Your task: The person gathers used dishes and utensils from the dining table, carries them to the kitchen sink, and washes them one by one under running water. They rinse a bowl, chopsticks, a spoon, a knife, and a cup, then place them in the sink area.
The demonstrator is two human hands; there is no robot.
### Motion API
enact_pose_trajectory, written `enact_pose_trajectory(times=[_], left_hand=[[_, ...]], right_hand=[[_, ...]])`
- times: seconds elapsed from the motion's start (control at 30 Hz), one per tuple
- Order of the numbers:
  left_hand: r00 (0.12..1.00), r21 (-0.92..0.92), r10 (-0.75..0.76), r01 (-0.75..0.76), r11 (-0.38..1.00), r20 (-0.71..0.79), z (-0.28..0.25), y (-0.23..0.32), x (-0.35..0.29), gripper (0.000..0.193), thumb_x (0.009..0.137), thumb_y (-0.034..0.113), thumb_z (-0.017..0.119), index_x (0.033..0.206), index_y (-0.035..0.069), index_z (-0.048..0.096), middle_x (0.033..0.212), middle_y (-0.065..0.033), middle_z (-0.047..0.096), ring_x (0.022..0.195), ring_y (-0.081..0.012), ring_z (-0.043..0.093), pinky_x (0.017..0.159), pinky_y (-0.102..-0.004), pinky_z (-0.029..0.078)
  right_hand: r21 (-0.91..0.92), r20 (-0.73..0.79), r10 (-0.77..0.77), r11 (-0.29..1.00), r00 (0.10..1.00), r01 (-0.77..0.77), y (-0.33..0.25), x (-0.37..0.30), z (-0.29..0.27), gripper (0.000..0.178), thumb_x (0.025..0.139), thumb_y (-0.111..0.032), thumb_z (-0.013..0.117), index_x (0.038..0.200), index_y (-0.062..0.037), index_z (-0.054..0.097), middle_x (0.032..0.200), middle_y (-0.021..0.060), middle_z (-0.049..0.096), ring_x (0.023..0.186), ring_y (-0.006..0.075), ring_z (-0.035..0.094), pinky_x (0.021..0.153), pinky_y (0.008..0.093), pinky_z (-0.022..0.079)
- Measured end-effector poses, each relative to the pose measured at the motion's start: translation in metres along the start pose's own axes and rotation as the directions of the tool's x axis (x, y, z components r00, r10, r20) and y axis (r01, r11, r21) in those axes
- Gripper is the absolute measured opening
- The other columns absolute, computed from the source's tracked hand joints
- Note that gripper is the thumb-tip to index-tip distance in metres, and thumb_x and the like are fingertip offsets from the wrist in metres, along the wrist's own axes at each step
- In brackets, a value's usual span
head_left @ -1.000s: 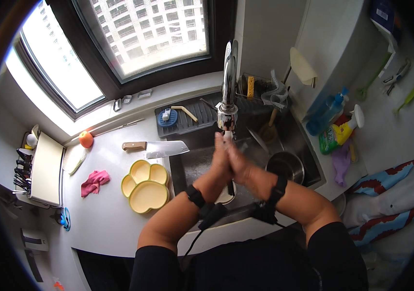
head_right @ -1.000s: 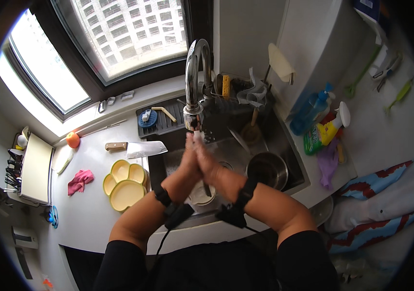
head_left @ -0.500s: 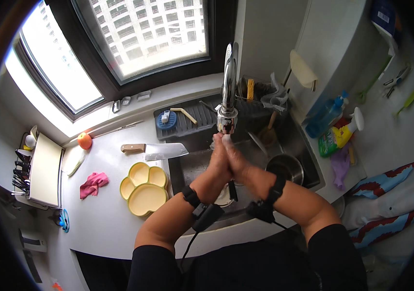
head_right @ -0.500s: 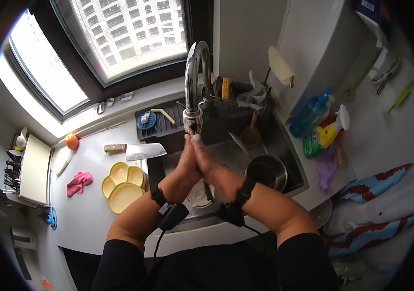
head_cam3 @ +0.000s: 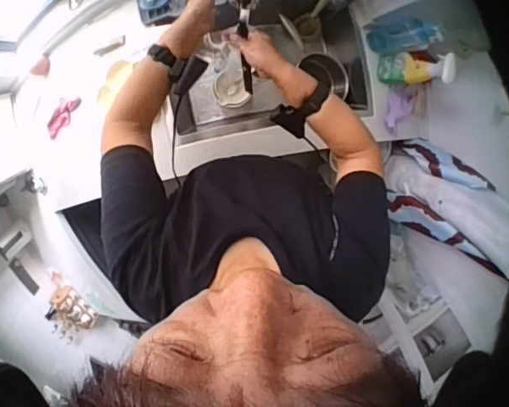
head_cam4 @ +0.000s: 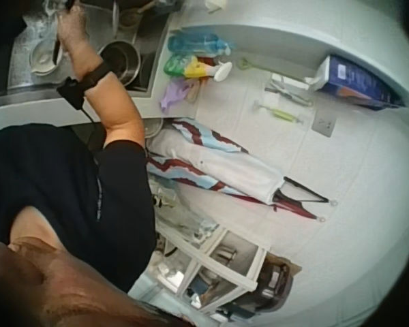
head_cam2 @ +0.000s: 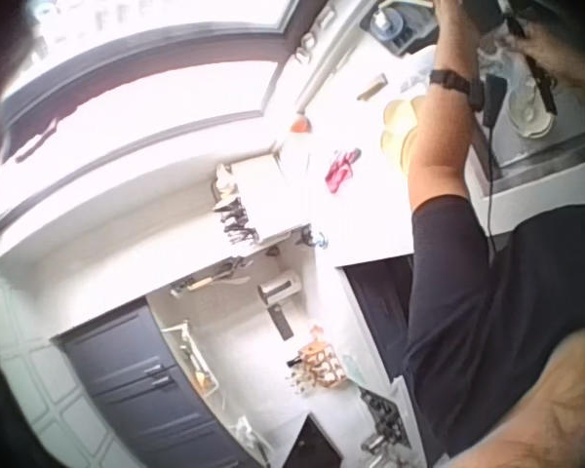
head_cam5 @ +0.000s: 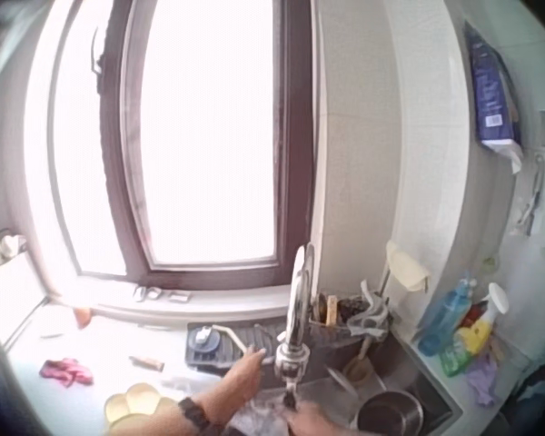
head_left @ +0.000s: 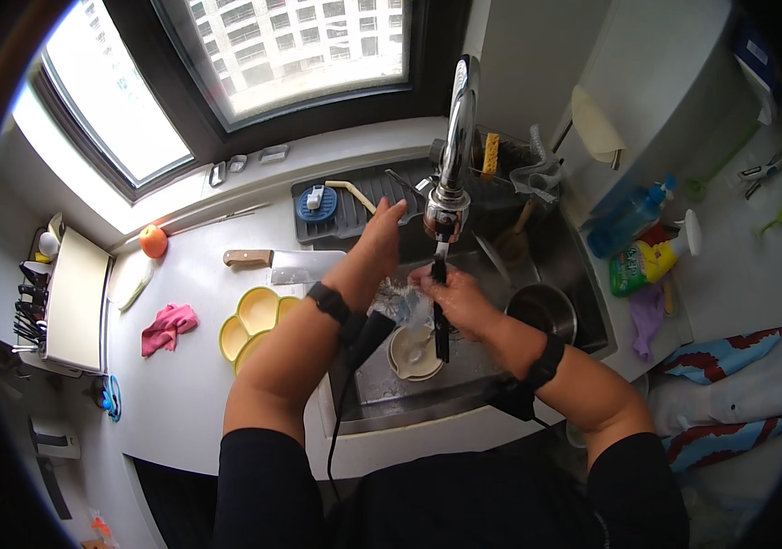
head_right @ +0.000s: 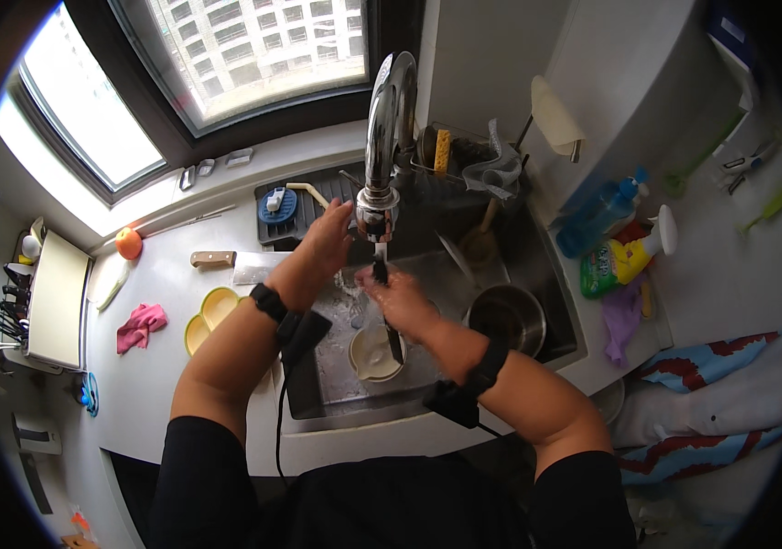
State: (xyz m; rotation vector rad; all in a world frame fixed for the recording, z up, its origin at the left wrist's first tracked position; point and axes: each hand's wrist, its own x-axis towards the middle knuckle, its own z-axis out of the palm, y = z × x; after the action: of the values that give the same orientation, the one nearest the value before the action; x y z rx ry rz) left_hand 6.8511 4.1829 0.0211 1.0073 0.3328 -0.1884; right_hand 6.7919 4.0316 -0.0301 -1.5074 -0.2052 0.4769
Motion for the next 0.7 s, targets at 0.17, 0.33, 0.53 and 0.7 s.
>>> enact_pose_trajectory(times=[0.17, 0.33, 0.53, 0.7], left_hand=[[0.998, 0.161, -0.015, 0.006, 0.987, 0.053, -0.015, -0.008, 0.072, 0.077, 0.084, 0.013, 0.06, 0.145, 0.009, 0.012, 0.129, -0.0227, 0.042, 0.117, -0.0337, 0.043, 0.097, -0.0457, 0.037], [0.985, 0.378, 0.158, -0.17, 0.91, 0.064, -0.045, -0.026, 0.134, 0.057, 0.084, 0.007, 0.06, 0.131, 0.0, 0.029, 0.116, -0.0249, 0.052, 0.1, -0.0326, 0.054, 0.084, -0.0446, 0.044], [0.999, 0.724, 0.05, -0.038, 0.689, 0.005, -0.005, 0.022, 0.112, 0.052, 0.082, 0.011, 0.066, 0.124, 0.0, 0.036, 0.105, -0.0238, 0.056, 0.091, -0.0306, 0.059, 0.071, -0.0417, 0.048], [0.994, 0.725, 0.099, -0.035, 0.688, -0.046, -0.043, 0.014, 0.114, 0.038, 0.079, 0.024, 0.068, 0.112, 0.011, 0.055, 0.095, -0.0125, 0.064, 0.093, -0.0292, 0.062, 0.071, -0.0385, 0.048]], right_hand=[[0.07, -0.061, 0.028, 0.997, 0.998, -0.024, -0.002, 0.0, -0.013, 0.023, 0.095, -0.018, 0.053, 0.113, -0.0049, 0.058, 0.102, 0.0047, 0.062, 0.093, 0.014, 0.057, 0.084, 0.0301, 0.045], [0.076, -0.002, 0.015, 0.997, 1.0, -0.015, -0.011, 0.006, -0.017, 0.025, 0.096, -0.015, 0.048, 0.117, -0.0032, 0.055, 0.113, 0.008, 0.06, 0.107, 0.0182, 0.055, 0.096, 0.0347, 0.041], [-0.002, -0.024, -0.056, 0.998, 0.998, 0.056, 0.0, 0.013, -0.03, 0.03, 0.099, -0.03, 0.047, 0.109, -0.0027, 0.055, 0.11, 0.008, 0.06, 0.109, 0.0175, 0.055, 0.098, 0.0331, 0.043], [0.039, -0.044, -0.049, 0.998, 0.998, 0.051, -0.016, 0.004, -0.024, 0.029, 0.099, -0.029, 0.047, 0.108, -0.0033, 0.056, 0.112, 0.0089, 0.06, 0.107, 0.0173, 0.057, 0.096, 0.0331, 0.044]])
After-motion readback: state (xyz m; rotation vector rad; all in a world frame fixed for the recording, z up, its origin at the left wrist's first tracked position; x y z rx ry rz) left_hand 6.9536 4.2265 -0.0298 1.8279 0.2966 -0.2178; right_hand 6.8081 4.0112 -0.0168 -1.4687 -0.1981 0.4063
